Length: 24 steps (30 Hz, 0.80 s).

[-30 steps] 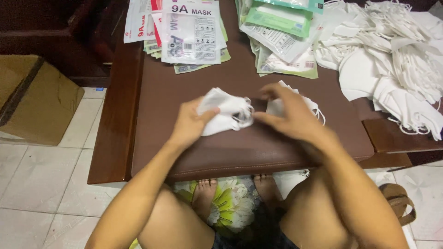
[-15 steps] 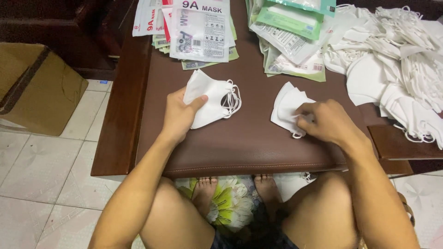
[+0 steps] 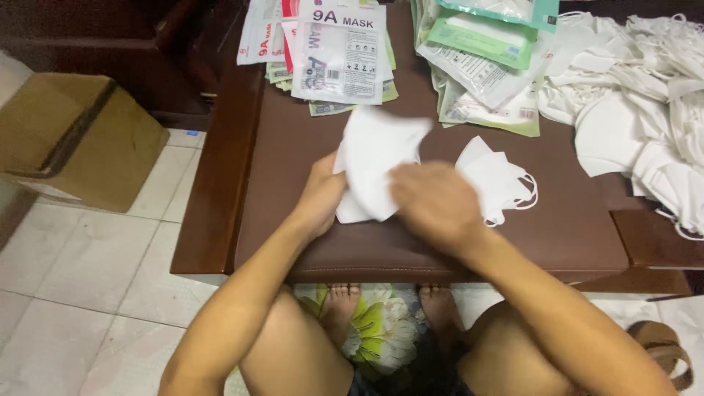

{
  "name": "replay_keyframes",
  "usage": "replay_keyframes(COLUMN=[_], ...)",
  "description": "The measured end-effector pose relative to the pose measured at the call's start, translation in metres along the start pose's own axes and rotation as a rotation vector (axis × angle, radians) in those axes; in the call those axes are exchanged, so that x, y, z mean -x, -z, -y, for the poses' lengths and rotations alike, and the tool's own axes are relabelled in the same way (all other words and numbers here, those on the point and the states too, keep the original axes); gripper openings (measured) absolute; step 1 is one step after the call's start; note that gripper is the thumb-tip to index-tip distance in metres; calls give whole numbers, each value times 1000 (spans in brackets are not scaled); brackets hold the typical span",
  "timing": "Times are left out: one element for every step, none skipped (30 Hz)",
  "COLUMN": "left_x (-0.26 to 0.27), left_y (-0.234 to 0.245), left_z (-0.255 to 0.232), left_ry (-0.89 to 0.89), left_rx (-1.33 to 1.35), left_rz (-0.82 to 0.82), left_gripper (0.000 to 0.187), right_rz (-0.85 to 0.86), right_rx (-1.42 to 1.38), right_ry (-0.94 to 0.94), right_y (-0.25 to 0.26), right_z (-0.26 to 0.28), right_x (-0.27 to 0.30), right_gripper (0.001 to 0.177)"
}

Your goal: The person is manually folding white face masks and either stacking them or inserting them into individual plastic packaging bags on a low table.

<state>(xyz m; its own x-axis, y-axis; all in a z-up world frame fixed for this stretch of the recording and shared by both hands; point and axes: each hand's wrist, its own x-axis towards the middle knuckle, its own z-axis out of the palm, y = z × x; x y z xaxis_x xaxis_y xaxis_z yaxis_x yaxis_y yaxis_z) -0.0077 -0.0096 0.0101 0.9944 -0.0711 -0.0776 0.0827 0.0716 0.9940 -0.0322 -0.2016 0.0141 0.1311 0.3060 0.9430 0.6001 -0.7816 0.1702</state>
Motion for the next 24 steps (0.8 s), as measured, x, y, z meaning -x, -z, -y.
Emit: replay_keyframes(left_x=[0, -1, -3, -5, -8, -10, -13, -16, -2, 12, 26, 25, 24, 22, 16, 9, 2, 2, 1, 1, 3, 5, 8, 7], left_y=[0, 0, 2, 3, 5, 7, 10, 11, -1, -12, -24, -24, -24, -24, -18, -13, -7, -5, -4, -2, -4, -6, -8, -7], left_z=[3, 5, 6, 8, 9, 14, 20, 26, 4, -18, -40, -38, -36, -34, -20, -7, 7, 9, 11, 13, 8, 3, -1, -1], left_ry=[30, 59, 56, 84, 111, 110, 132, 155, 154, 144, 133, 133, 129, 127, 128, 61, -7, -7, -63, -118, -118, -129, -141, -140], left_rx=[35, 70, 60, 99, 138, 132, 149, 168, 164, 189, 214, 211, 176, 141, 140, 111, 82, 80, 86, 94, 93, 64, 35, 34], left_rz=[11, 22, 21, 3, -15, -13, -20, -26, -21, -29, -36, -32, -22, -12, -9, 37, 83, 85, 111, 136, 137, 146, 154, 155], left_gripper=[45, 46, 46, 43, 41, 41, 44, 46, 46, 60, 75, 75, 75, 77, 77, 75, 74, 74, 73, 72, 72, 55, 39, 39], right_rz=[81, 159, 149, 175, 201, 196, 224, 255, 253, 248, 243, 242, 240, 240, 240, 244, 248, 247, 250, 254, 254, 253, 252, 251], right_rx=[-136, -271, -271, -266, -261, -258, -263, -267, -262, -247, -232, -228, -243, -260, -257, -252, -246, -245, -245, -246, -245, -241, -236, -236], right_ry=[91, 185, 180, 178, 176, 172, 161, 152, 148, 122, 96, 94, 76, 58, 55, 48, 42, 40, 36, 34, 32, 31, 30, 29], right_y=[-5, -11, -12, -12, -13, -13, -13, -12, -13, -14, -15, -14, -14, -13, -12, -11, -10, -9, -8, -7, -7, -7, -7, -2], right_z=[4, 8, 12, 16, 20, 20, 20, 19, 19, 18, 17, 17, 17, 18, 17, 17, 17, 16, 15, 14, 13, 13, 13, 13], right_x=[7, 15, 16, 17, 18, 18, 18, 19, 20, 21, 22, 21, 20, 19, 18, 17, 16, 15, 14, 13, 15, 16, 16, 13], right_gripper=[8, 17, 17, 17, 17, 17, 16, 15, 15, 12, 10, 10, 10, 11, 11, 10, 11, 11, 9, 9, 9, 10, 11, 11])
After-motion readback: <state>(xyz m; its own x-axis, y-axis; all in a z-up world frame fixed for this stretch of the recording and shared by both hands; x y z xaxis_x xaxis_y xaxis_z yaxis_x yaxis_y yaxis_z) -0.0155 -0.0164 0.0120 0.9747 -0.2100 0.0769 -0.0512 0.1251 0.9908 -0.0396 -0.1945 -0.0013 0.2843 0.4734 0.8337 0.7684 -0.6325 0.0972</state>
